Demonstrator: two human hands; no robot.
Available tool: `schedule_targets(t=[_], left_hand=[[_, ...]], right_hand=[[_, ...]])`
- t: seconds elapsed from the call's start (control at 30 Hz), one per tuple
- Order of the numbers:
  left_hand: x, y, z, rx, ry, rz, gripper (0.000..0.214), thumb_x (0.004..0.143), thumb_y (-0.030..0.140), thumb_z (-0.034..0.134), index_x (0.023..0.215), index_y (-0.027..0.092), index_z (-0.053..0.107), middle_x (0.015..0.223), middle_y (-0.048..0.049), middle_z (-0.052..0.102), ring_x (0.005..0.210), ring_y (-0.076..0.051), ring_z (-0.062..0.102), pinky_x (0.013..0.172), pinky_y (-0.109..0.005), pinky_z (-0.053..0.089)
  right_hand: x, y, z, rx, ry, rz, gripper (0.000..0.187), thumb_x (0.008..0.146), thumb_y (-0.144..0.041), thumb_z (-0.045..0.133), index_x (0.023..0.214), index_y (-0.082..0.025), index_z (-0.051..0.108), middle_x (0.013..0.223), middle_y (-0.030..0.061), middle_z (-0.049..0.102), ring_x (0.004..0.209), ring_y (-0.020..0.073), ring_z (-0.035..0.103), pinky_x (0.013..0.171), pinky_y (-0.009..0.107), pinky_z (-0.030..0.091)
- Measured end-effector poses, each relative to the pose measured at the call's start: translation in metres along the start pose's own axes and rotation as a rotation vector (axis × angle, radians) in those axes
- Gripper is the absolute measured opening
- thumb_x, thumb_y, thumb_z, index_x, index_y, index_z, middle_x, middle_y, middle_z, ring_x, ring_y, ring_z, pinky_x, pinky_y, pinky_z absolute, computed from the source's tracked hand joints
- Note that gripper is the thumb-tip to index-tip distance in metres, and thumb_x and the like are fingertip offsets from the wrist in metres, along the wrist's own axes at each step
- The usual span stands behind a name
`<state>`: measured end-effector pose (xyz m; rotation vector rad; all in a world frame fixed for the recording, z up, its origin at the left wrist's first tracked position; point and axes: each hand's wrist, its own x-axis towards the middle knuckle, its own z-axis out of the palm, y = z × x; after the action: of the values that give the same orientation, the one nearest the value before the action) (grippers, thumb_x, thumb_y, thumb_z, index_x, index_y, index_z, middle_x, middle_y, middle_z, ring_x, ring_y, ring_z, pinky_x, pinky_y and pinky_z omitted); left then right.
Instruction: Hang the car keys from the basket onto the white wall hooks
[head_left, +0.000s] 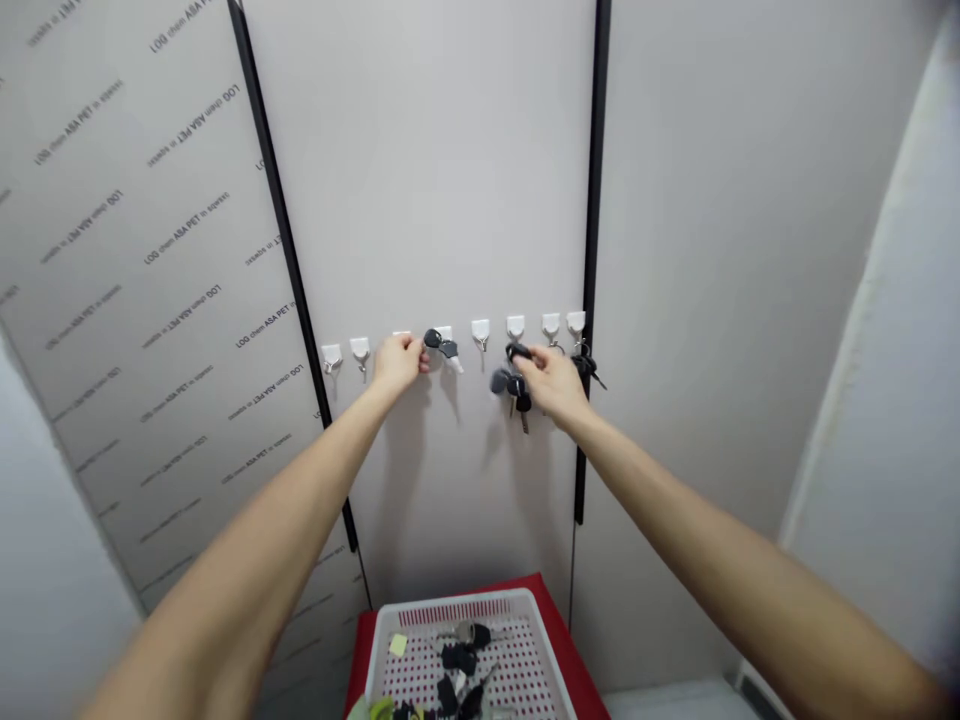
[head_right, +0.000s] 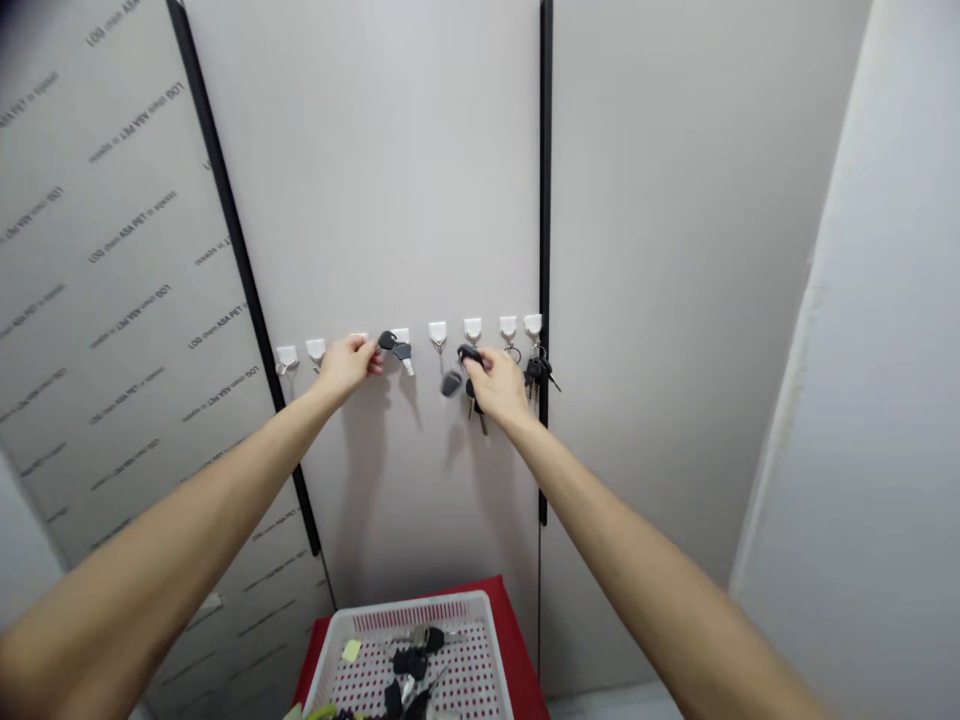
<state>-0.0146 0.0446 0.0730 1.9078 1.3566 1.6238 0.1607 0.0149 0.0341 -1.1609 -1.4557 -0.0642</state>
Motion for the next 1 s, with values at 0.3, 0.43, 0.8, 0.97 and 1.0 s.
schedule_targets(t=[0.3,0.43,0.8,0.97,1.0], left_hand=[[0.023,0.021,-0.004,0.396,0.172,0.136,0.02,0.065,0.029,0.039,0.06,0.015,0.05,0.057,-0.0032,0.051,0.062,-0.013,0.049,0.057,-0.024,0.035],[0.023,0.02,-0.01,0.006,0.176,0.074,0.022,0.069,0.027,0.031,0.064,0.013,0.047,0.052,0.0014,0.045,0.043,-0.006,0.043,0.045,-0.018,0.034],[-0.121,-0.049,0.024,-0.104,-0.518,-0.086,0.018,0.065,0.025,0.037,0.053,0.013,0.043,0.041,0.0053,0.042,0.037,-0.005,0.04,0.043,-0.018,0.033],[-0.122,-0.074,0.037,-0.089,-0.472,-0.195,0.022,0.067,0.027,0.033,0.058,0.013,0.047,0.053,0.0009,0.05,0.05,-0.008,0.047,0.051,-0.021,0.037],[-0.112,-0.072,0.038,-0.086,-0.42,-0.152,0.022,0.067,0.027,0.033,0.06,0.013,0.048,0.061,-0.0012,0.053,0.057,-0.009,0.049,0.056,-0.022,0.038]], right_hand=[[-0.015,0.019,0.017,-0.213,-0.06,0.012,0.025,0.065,-0.029,0.038,0.075,-0.015,0.057,0.068,0.0046,0.049,0.067,0.0141,0.045,0.065,0.027,0.036],[0.01,-0.002,0.005,-0.178,0.077,-0.03,0.024,0.064,-0.031,0.038,0.064,-0.014,0.055,0.062,0.0032,0.049,0.061,0.0129,0.044,0.059,0.026,0.036],[-0.03,0.005,0.001,0.15,-0.165,0.081,0.016,0.054,-0.023,0.05,0.066,-0.014,0.056,0.063,0.0002,0.055,0.057,0.0095,0.048,0.056,0.023,0.037],[-0.023,0.016,0.02,0.398,-0.055,0.246,0.018,0.052,-0.02,0.051,0.068,-0.012,0.055,0.062,-0.0006,0.055,0.054,0.0073,0.047,0.056,0.021,0.038],[-0.02,0.014,0.022,0.447,-0.083,0.239,0.018,0.052,-0.02,0.051,0.068,-0.012,0.055,0.063,-0.0007,0.055,0.055,0.0071,0.047,0.057,0.021,0.039]])
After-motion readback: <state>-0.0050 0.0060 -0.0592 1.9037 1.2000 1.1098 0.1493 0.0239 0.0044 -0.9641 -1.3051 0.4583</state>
